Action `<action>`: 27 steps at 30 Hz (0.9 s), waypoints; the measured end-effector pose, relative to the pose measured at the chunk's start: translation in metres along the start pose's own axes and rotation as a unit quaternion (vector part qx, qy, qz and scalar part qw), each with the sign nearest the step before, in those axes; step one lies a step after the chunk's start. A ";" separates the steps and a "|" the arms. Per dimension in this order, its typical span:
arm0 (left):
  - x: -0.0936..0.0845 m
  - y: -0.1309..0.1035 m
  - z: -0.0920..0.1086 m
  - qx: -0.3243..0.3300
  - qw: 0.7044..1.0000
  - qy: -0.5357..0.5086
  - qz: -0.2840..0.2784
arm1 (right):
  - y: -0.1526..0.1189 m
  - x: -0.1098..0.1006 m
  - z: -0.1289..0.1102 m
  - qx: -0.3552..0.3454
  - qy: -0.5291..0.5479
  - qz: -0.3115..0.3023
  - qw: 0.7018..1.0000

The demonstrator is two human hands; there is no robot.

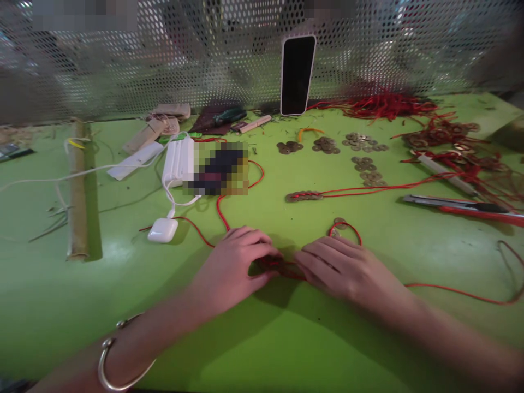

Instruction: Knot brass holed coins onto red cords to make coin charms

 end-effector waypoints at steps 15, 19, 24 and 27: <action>0.007 0.005 -0.008 -0.005 0.999 -0.047 0.009 | 0.029 0.009 0.004 -0.115 -0.023 -0.031 0.993; 0.008 0.006 -0.008 0.000 0.999 -0.048 0.012 | 0.028 0.011 0.001 -0.103 -0.018 -0.013 0.994; 0.005 0.000 -0.002 0.007 1.000 -0.010 0.001 | 0.019 0.014 0.002 -0.067 -0.001 0.008 0.998; 0.003 -0.006 0.001 0.024 0.999 0.033 -0.001 | 0.015 0.014 0.002 -0.056 0.003 0.006 0.998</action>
Point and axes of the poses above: each hand's wrist, its own y-axis towards the middle knuckle, its own x-axis out of the palm, z = x × y, the point moved 1 cm from there along y, towards the middle knuckle, and after that the axes turned 12 degrees about -x, right-handed, at the moved point
